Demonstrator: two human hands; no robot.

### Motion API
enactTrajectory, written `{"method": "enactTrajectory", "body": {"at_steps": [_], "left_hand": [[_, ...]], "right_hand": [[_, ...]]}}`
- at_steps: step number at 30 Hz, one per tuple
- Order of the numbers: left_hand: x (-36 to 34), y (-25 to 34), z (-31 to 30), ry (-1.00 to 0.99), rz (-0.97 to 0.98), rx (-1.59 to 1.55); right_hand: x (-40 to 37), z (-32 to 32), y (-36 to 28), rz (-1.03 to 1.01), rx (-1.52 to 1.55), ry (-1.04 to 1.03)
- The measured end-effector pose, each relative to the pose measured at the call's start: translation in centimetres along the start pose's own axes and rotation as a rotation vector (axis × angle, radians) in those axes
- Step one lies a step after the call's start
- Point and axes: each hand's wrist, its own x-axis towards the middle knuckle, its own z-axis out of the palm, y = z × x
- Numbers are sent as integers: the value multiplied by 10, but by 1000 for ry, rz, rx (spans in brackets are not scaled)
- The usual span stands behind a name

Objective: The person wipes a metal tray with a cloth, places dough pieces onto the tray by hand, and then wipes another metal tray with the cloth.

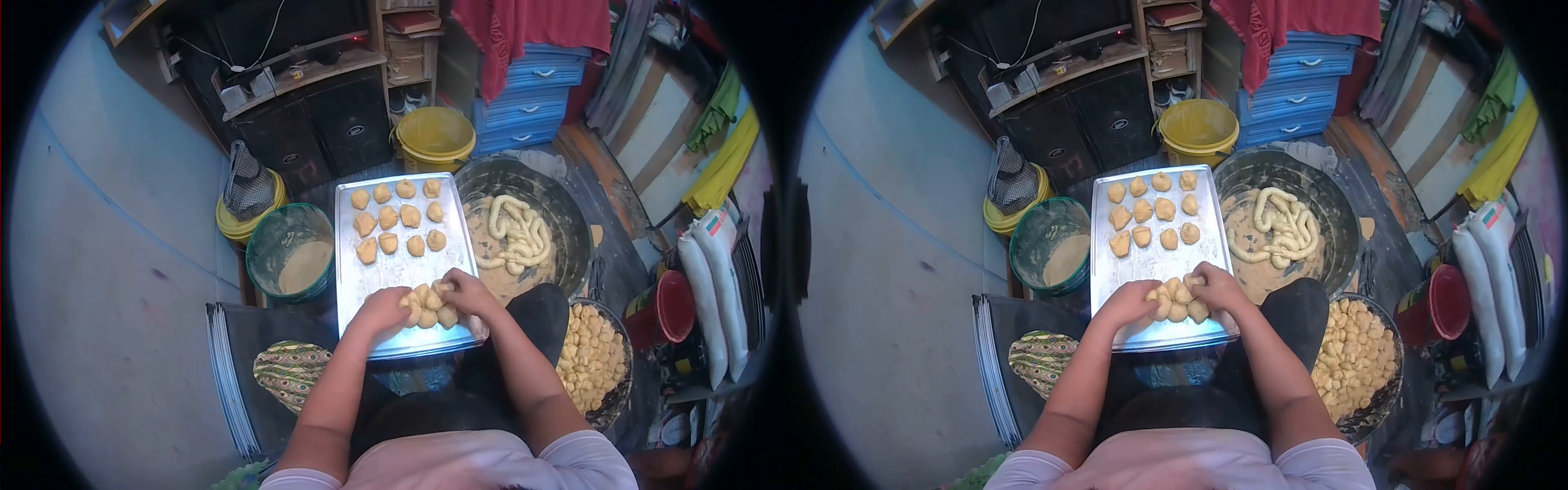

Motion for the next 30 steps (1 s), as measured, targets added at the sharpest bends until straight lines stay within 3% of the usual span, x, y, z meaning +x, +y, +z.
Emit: {"method": "enactTrajectory", "body": {"at_steps": [2,5,6,9,11,12,14,16,19,22,26,28,30], "left_hand": [[-5,-1,-7,-61,-60,-73],[1,-34,-2,311,-7,-445],[4,-38,-5,369,-28,-535],[1,-24,-23,498,-104,-424],[4,-28,-21,564,-146,-257],[8,-39,-14,570,-146,-253],[16,-63,7,302,-42,142],[13,-62,10,245,-87,110],[13,-62,17,348,-54,131],[21,-51,11,543,33,156],[49,-46,0,638,74,250],[67,-64,-2,589,-70,361],[79,-79,-4,613,-91,261]], "right_hand": [[5,-8,-7,65,-5,-28],[32,10,-1,-193,253,272],[35,16,-17,-189,256,274],[43,38,-59,-271,293,373],[52,57,-61,-313,-28,352],[55,63,-56,-319,-25,351],[60,73,-48,-289,-325,102],[53,64,-57,-230,-324,45],[30,50,-64,-154,-299,100],[14,49,-54,-178,-550,0],[18,48,-41,-231,-446,-90],[19,46,-41,-242,-386,-89],[17,37,-44,53,178,-87]]}}
